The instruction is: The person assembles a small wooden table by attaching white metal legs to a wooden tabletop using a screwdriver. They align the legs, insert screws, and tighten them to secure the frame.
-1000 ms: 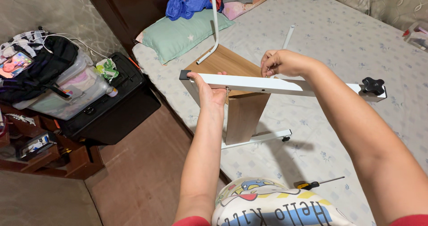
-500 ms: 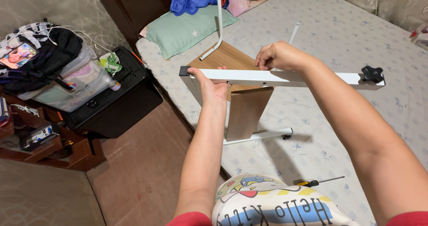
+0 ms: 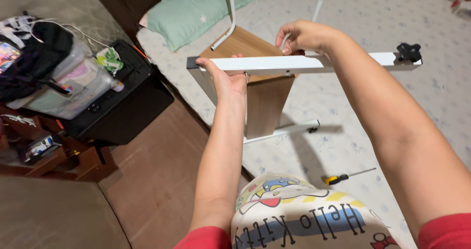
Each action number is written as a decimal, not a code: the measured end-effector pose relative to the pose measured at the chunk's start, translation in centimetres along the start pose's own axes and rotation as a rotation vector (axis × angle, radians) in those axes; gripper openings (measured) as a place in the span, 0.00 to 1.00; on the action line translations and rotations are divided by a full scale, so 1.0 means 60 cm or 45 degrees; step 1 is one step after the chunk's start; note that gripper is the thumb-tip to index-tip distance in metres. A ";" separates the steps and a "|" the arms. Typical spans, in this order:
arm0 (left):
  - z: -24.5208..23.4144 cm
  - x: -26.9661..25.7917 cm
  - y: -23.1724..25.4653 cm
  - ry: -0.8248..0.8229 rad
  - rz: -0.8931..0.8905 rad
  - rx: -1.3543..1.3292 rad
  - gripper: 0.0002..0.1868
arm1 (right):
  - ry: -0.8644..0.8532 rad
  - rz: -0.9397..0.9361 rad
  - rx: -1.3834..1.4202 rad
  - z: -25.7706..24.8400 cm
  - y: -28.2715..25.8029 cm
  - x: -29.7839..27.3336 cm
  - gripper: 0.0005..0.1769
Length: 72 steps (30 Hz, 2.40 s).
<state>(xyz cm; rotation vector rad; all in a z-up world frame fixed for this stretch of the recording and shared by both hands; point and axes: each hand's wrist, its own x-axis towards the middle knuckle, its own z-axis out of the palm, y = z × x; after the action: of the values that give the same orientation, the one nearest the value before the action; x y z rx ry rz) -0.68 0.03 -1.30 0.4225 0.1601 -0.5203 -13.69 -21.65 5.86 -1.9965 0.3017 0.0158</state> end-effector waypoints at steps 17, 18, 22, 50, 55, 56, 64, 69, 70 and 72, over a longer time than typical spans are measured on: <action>0.000 -0.031 -0.017 -0.032 0.048 0.048 0.64 | 0.138 0.065 -0.509 0.030 0.004 -0.016 0.07; 0.002 -0.034 -0.018 0.001 0.044 0.055 0.63 | 0.127 0.061 -0.537 0.030 0.002 -0.018 0.08; 0.005 -0.044 -0.010 0.062 0.077 0.041 0.60 | 0.100 0.096 -0.576 0.026 -0.006 -0.034 0.13; 0.044 -0.097 0.109 -0.929 0.948 1.806 0.20 | 0.918 -0.891 -1.315 0.064 0.091 -0.080 0.20; 0.096 -0.043 0.085 -1.272 1.269 2.544 0.30 | 0.877 -0.939 -1.292 0.075 0.095 -0.092 0.21; 0.105 -0.034 0.082 -1.282 1.069 2.668 0.37 | 0.872 -0.945 -1.284 0.077 0.094 -0.092 0.21; 0.114 -0.018 0.059 -1.177 -0.039 3.055 0.48 | 0.906 -0.970 -1.219 0.085 0.094 -0.091 0.21; 0.105 -0.021 0.057 -1.229 0.033 3.097 0.37 | 0.891 -0.971 -1.214 0.083 0.099 -0.089 0.22; 0.105 -0.020 0.057 -1.243 0.058 3.116 0.36 | 0.892 -0.963 -1.223 0.083 0.098 -0.087 0.22; 0.104 -0.018 0.058 -1.262 0.100 3.141 0.34 | 0.906 -0.955 -1.236 0.083 0.099 -0.082 0.21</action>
<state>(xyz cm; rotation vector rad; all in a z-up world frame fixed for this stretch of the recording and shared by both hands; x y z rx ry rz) 0.43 0.57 5.80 2.4233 -1.6737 -0.5389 -19.15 -18.56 -0.90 -2.9000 -0.0680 -1.2485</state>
